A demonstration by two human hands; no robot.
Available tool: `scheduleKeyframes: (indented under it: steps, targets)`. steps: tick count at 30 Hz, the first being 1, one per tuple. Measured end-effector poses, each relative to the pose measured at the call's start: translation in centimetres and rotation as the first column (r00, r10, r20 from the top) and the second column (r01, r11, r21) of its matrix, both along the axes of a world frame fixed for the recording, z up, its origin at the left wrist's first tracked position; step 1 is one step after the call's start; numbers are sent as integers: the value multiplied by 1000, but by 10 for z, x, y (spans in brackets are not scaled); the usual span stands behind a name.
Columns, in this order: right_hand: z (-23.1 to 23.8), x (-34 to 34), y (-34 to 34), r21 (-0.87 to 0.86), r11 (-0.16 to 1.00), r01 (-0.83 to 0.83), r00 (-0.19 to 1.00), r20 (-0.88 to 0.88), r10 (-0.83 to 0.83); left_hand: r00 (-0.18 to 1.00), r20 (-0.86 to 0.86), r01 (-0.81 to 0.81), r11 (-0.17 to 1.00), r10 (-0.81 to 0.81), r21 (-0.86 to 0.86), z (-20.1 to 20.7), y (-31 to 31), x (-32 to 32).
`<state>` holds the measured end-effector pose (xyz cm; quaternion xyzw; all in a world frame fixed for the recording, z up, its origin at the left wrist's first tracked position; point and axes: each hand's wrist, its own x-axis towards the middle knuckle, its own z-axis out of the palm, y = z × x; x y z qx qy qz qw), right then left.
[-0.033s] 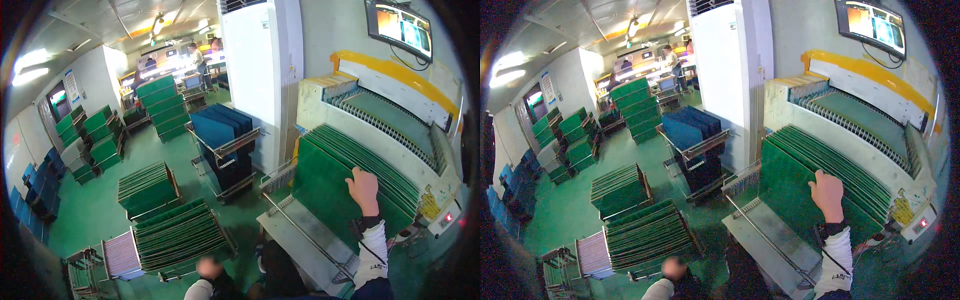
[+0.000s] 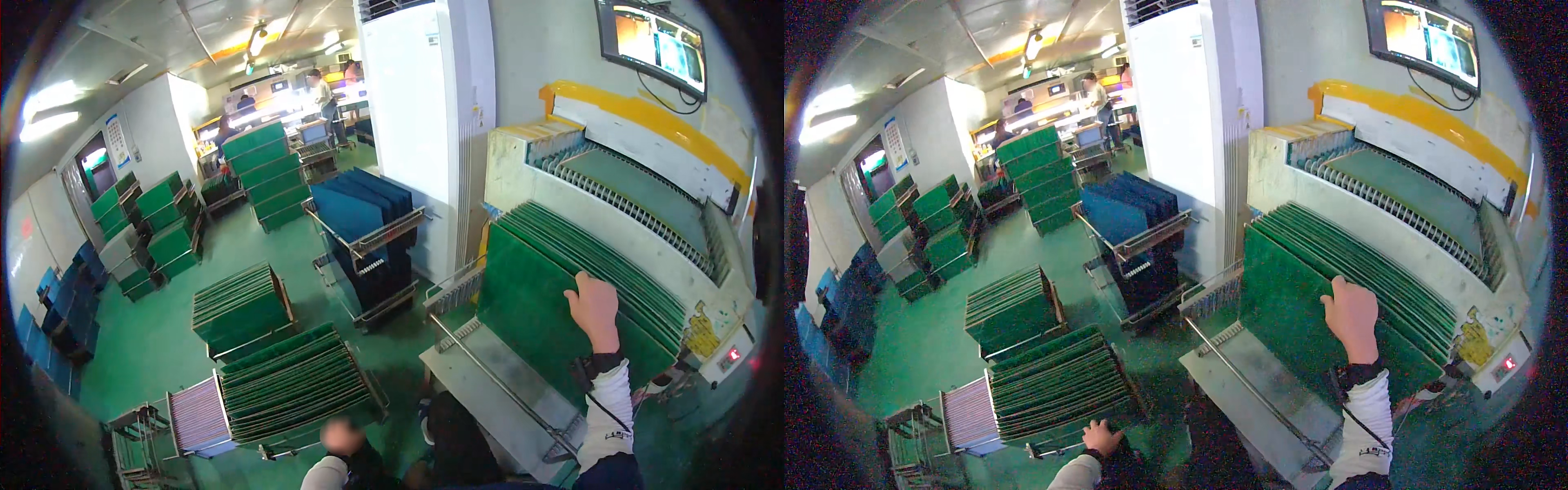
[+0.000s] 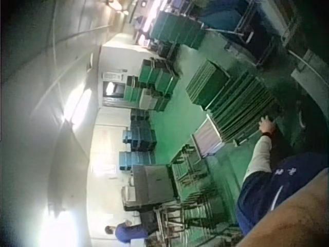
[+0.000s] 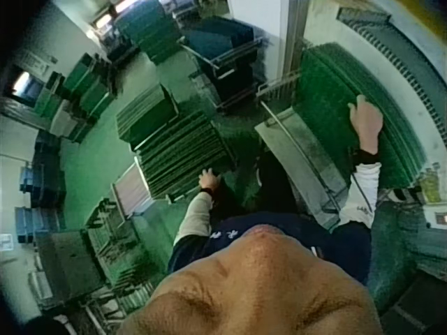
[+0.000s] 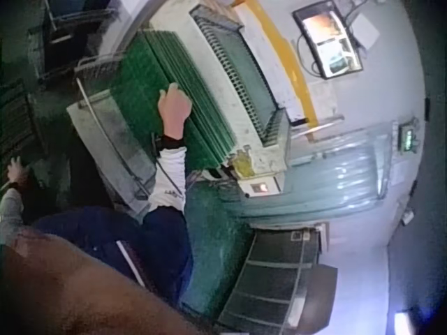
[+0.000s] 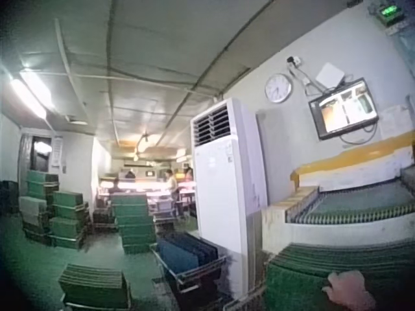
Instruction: Manually loading green circuit boards into an industrial cleaning or processing machine and organizing them in racks.
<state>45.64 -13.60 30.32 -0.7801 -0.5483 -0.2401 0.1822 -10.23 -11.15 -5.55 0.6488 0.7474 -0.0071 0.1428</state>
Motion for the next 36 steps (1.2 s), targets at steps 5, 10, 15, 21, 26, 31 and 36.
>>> scheduleKeyframes:
  steps: [5, 10, 15, 21, 26, 31, 36]
  targets:
    - [15, -1, 2, -37, 999, 21, 999, 28, -20, 1000, 25, -8, 1000, 8, 2, -6, 6, 6]
    - [24, -7, 2, -55, 997, 52, 998, 22, -50, 999, 36, -18, 999, 16, 34, 1, 7, 13]
    - [24, -5, 3, -44, 997, 59, 998, 8, -58, 999, 32, -18, 999, 17, 32, 9, 10, 17]
    - [22, -3, 4, -47, 997, 54, 999, 5, -54, 999, 26, -29, 998, 28, 50, 12, 11, 18]
    - [21, -2, 5, -44, 998, 51, 999, 13, -51, 999, 32, -29, 997, 27, 68, 13, 12, 18]
    - [20, 0, 6, -29, 999, 45, 999, 15, -44, 999, 41, -29, 998, 27, 48, 14, 13, 18]
    - [17, 1, 8, -5, 999, 33, 999, 2, -33, 998, 51, -37, 999, 36, 33, 18, 13, 19]
